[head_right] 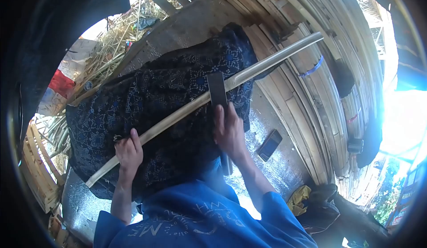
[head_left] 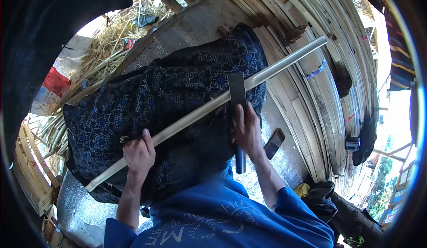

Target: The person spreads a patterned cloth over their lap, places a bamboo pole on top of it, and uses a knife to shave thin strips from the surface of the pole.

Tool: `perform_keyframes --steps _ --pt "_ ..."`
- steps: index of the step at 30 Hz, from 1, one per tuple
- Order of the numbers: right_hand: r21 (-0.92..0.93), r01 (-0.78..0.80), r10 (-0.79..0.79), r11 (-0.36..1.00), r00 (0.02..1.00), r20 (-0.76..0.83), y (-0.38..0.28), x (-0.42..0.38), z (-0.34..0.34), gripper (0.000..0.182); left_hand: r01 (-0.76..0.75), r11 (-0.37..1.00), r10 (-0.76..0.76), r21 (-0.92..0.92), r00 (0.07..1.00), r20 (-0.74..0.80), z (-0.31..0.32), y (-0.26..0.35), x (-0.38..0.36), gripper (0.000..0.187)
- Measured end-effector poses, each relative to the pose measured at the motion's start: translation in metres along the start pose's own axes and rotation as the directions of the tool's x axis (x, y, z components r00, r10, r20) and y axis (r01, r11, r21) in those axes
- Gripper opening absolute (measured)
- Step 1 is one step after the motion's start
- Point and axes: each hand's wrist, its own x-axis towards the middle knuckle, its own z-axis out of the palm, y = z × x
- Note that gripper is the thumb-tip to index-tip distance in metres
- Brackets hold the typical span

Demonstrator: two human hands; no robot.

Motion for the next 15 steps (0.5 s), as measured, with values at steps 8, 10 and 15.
perform_keyframes --steps 8,10,15 --pt "0.392 -0.685 0.612 0.614 0.727 0.313 -0.042 0.035 -0.048 0.039 0.028 0.999 -0.027 -0.022 0.999 0.026 -0.002 0.003 0.0 0.054" --pt "0.243 -0.737 0.583 0.63 0.656 0.479 -0.064 0.028 -0.038 0.039 -0.011 0.999 0.01 -0.05 1.0 -0.023 -0.005 0.003 0.002 0.055" --pt "0.548 -0.666 0.587 0.506 0.731 0.347 -0.03 0.047 -0.083 0.031 -0.005 0.999 0.005 -0.045 1.0 -0.011 -0.005 0.006 0.0 0.054"
